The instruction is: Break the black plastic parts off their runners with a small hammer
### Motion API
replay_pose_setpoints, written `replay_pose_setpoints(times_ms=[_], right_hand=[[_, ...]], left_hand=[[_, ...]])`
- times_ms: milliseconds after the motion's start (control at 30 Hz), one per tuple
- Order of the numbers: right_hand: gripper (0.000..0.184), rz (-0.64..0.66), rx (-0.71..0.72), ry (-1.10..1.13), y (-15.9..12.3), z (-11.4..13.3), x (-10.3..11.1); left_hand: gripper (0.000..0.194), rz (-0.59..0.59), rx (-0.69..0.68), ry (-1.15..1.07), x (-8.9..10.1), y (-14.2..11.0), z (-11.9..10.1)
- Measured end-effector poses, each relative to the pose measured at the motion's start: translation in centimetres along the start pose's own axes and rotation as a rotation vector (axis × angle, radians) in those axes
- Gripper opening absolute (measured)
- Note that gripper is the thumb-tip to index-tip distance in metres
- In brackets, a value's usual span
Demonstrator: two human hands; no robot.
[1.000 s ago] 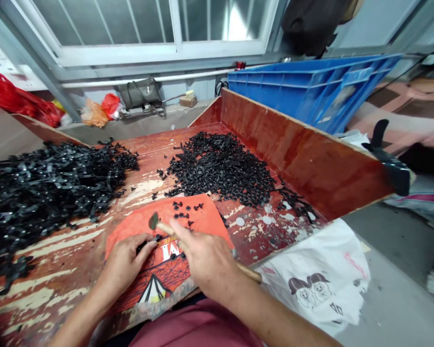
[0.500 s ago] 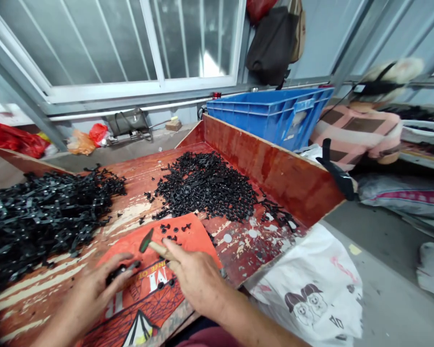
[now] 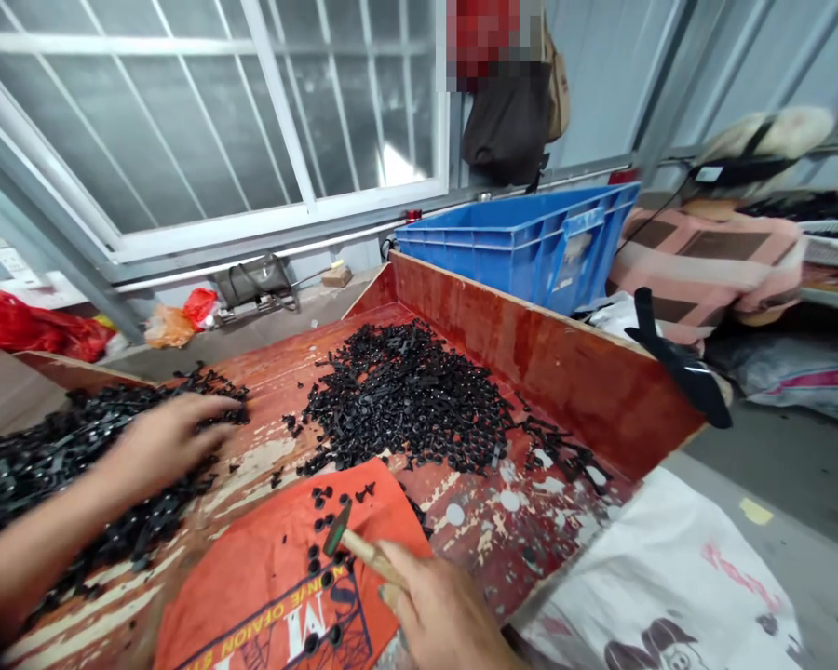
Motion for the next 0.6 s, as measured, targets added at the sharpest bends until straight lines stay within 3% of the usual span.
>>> replay_pose_setpoints(times_ms=[67,100,167,233,333,433,600], right_hand=[[0.046,0.04,-0.001,-0.029,0.4,-0.2,-0.3],[0.046,0.052,-0.008,-0.047,0.5,-0.5,-0.4],[0.048,0.063,-0.025,-0.091,0.8,-1.1,-0.8],[0.047,0.055,-0.039,-0.13,0.9,-1.6,-1.0],[0.046,0.036,-0.053,-0.159,0.9,-1.9,-1.1],[0.046,0.033,-0.039,-0.133,0.9,-1.6,-0.9],[0.046,0.019,-0.007,-0.07,0.8,-1.4,-0.7]], left_hand=[[0.035,0.189,-0.099,-0.09,-6.9,1.6,-6.4],[0.035,0.23,-0.043,-0.14,-9.6,2.6,-7.9],[0.032,0.233,0.164,-0.196,-13.5,4.5,-8.3],[0.034,0.222,0.291,-0.21,-15.8,6.0,-8.0],[0.032,0.244,0.379,-0.277,-17.9,7.3,-7.6],[0.026,0.268,0.39,-0.431,-18.5,7.3,-7.8],[0.035,0.268,0.395,-0.78,-15.8,4.3,-7.8]])
Point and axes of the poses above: each hand's wrist, its own y-axis towards the middle knuckle, its own x-axis out of the back of the hand, z = x × y, the point moved 10 cm from there along y, towards the middle knuckle, and after that the axes turned 2 degrees about -z, right-handed, at the moved point
